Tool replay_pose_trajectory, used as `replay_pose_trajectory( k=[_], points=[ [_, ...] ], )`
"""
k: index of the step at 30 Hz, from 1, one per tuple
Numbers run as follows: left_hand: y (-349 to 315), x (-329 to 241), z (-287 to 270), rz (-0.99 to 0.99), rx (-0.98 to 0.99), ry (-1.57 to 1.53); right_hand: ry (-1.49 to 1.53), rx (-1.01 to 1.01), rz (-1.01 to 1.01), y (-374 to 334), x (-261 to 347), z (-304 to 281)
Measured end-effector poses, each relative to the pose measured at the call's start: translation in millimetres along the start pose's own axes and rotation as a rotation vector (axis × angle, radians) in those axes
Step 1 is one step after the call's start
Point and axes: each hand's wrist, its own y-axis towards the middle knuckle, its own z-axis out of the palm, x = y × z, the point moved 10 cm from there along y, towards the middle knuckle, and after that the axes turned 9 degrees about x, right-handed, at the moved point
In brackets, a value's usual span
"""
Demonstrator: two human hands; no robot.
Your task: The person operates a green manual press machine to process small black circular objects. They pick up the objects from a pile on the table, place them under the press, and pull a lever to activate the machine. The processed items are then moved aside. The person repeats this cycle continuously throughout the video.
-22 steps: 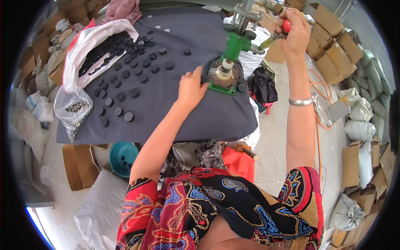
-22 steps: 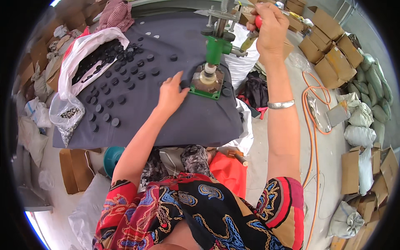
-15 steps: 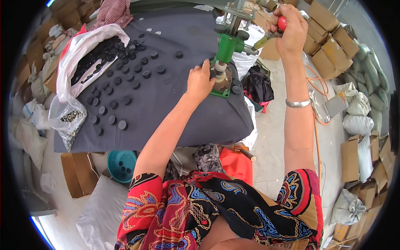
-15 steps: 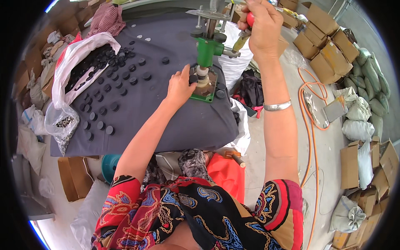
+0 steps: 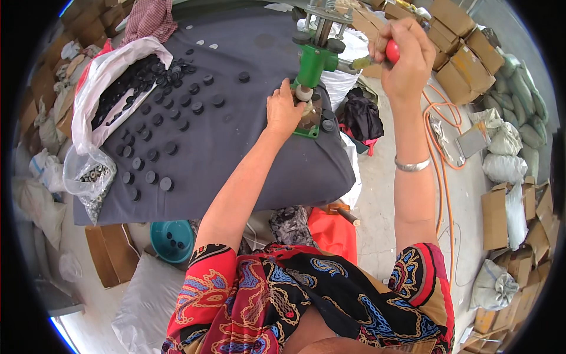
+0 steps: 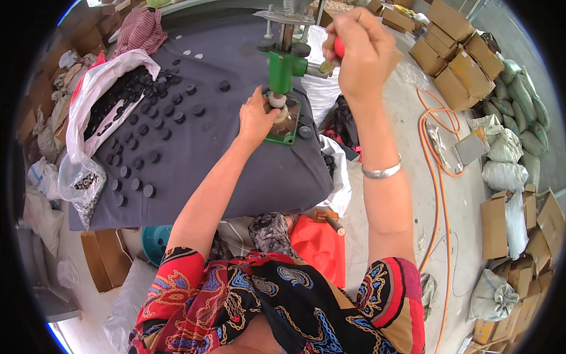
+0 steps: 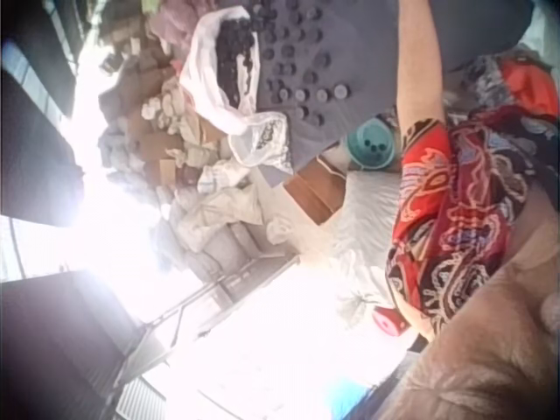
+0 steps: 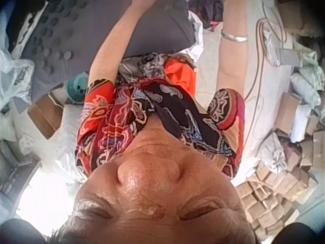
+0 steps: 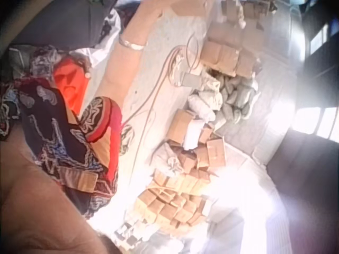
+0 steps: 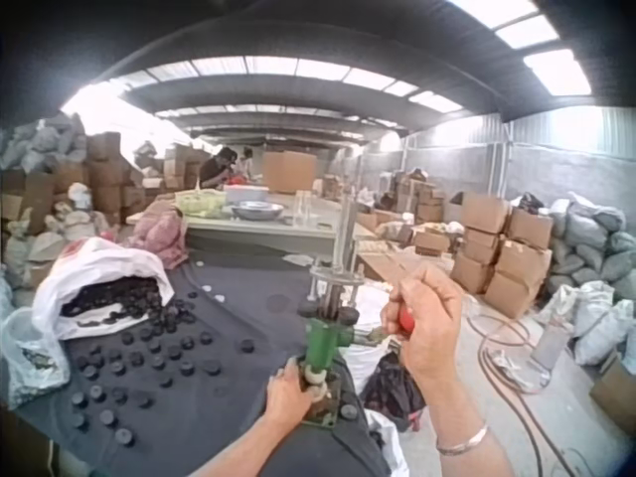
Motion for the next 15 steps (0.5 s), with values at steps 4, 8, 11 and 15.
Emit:
replay_pose_trajectory(
  k=[4,8,11,15],
  points=[
    [-5.6,-1.2,-3.9,-0.016,-0.015,-0.021,0.035,0.057,-0.134,-63.6,0.5,17.0],
    [-19.5,1.8,-13.5,0.009,-0.037,0.0,-0.381,0.222,-0.404,-150.2,-7.2,45.6],
    [-23.4,2.7,-23.6,0.044,-0.089,0.035,-0.423,0.211,-0.44,-145.1,-7.6,48.5],
    [-34.1,6.1,-34.6,-0.01,-0.05,0.045,-0.471,0.282,-0.384,-142.2,-8.4,45.4]
  ],
)
